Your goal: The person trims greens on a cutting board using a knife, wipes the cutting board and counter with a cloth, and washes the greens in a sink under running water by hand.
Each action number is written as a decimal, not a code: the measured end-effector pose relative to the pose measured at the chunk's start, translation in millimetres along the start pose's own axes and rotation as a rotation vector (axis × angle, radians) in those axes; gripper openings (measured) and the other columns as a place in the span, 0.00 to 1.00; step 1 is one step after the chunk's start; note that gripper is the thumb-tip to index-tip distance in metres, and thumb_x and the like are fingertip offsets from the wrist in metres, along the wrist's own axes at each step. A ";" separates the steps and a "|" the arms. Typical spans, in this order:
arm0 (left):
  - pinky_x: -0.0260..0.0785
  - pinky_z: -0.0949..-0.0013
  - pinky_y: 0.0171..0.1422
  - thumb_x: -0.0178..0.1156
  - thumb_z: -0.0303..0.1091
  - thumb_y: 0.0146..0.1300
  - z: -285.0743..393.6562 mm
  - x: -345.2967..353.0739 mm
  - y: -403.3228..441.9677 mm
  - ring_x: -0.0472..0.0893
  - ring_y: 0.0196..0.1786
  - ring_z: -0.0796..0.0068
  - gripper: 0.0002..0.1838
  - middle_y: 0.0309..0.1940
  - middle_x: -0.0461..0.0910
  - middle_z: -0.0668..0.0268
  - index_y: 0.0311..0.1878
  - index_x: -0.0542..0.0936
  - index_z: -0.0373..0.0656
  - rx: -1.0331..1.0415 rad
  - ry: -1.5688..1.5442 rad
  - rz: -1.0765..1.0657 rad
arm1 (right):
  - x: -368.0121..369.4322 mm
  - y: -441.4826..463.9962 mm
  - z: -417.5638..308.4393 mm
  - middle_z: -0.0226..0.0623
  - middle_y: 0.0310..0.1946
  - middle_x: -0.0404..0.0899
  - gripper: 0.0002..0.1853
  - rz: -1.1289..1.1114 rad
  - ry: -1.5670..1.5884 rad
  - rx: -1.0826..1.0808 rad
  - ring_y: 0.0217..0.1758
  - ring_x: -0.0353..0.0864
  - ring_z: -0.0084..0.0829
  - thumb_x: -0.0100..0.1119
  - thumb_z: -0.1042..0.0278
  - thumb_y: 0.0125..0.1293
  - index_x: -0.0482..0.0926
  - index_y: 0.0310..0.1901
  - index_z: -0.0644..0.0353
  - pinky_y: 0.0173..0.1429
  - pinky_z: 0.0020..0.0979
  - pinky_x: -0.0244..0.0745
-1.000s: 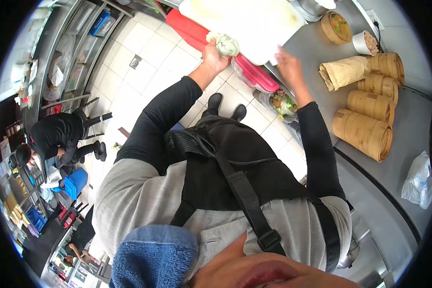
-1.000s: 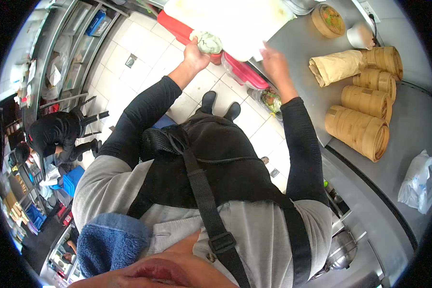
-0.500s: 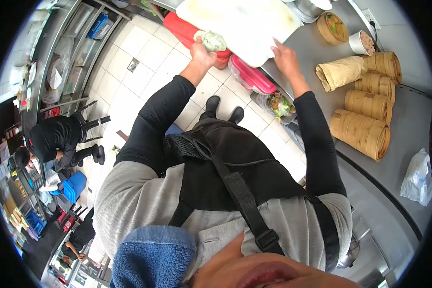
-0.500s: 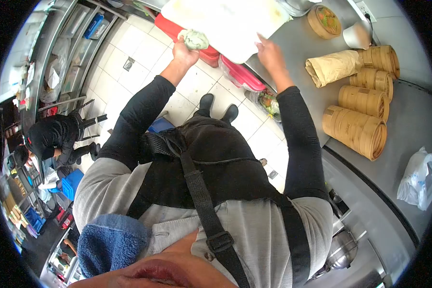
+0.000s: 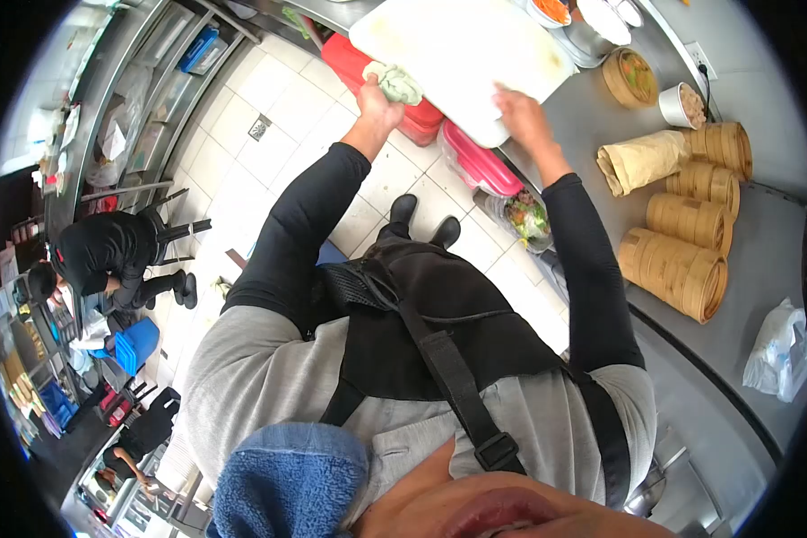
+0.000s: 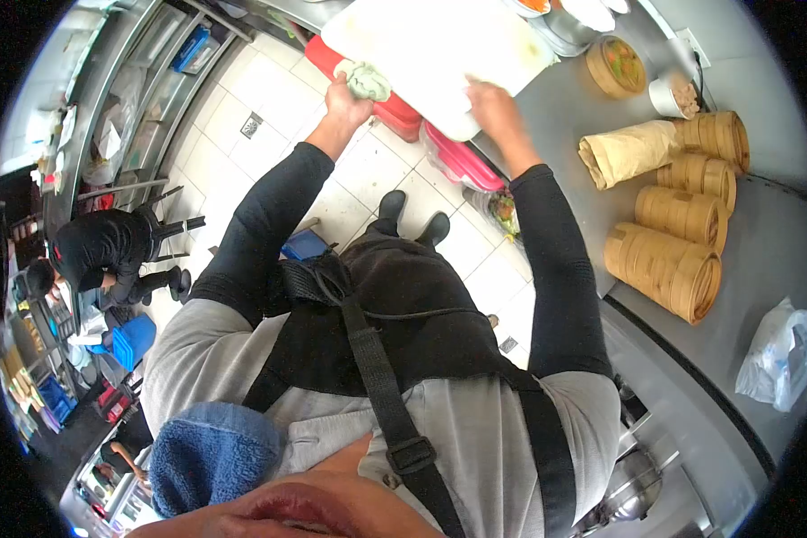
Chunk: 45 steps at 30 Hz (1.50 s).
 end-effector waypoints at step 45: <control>0.74 0.55 0.58 0.67 0.43 0.54 -13.5 205.3 111.5 0.82 0.51 0.51 0.27 0.50 0.82 0.48 0.55 0.81 0.37 1.174 1.818 -0.544 | -107.8 -410.6 -119.8 0.19 0.21 0.67 0.23 0.759 0.399 1.185 0.17 0.59 0.11 0.52 0.61 0.78 0.71 0.69 0.60 0.20 0.20 0.56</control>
Point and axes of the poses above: each hand's wrist, its own y-axis towards the middle knuckle, its own x-axis out of the palm, z = x × y, the point moved 2 cm from there along y, towards the middle knuckle
